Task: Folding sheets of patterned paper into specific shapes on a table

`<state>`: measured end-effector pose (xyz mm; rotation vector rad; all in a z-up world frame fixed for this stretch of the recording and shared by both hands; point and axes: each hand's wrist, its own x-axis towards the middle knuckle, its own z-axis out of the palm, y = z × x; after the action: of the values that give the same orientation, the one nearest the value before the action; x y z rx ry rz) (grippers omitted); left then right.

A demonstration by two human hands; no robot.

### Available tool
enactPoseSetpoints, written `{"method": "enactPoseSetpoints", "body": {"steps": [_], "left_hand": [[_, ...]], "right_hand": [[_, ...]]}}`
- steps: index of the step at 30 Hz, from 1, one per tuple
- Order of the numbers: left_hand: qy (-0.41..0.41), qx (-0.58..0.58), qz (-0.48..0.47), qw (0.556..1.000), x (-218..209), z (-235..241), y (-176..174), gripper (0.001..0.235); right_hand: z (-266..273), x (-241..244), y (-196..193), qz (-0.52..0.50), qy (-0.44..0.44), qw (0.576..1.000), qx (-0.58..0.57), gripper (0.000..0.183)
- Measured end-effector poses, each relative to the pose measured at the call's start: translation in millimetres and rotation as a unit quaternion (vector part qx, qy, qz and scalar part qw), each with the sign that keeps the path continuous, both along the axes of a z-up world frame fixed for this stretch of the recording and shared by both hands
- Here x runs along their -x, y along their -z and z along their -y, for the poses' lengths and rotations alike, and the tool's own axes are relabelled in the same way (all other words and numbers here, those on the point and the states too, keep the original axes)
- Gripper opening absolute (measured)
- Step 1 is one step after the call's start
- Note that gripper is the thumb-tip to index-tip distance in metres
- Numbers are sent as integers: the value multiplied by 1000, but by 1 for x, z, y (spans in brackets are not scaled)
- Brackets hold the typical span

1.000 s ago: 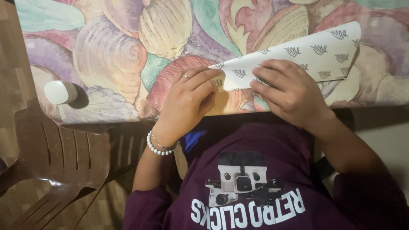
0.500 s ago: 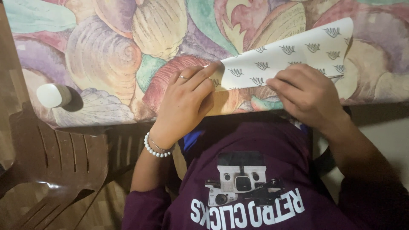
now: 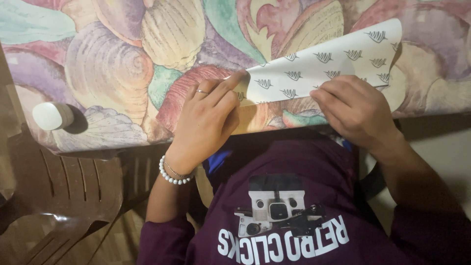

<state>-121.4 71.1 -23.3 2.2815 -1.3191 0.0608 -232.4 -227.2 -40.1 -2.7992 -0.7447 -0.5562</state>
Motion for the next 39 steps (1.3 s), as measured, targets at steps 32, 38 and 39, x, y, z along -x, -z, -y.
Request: {"method": "enactPoseSetpoints", "body": {"steps": [32,38,39], "left_hand": [[90,-49,25,994,1,15,2,33],[96,-60,-24,993,-2,16,6,37],[88,-75,-16,993,-2,16,5,47]], "right_hand": [[33,19,3,1,36,996,85,9],[33,17,0,-2,32,995,97,11],[33,17,-1,-13,34,994,101,13]]}}
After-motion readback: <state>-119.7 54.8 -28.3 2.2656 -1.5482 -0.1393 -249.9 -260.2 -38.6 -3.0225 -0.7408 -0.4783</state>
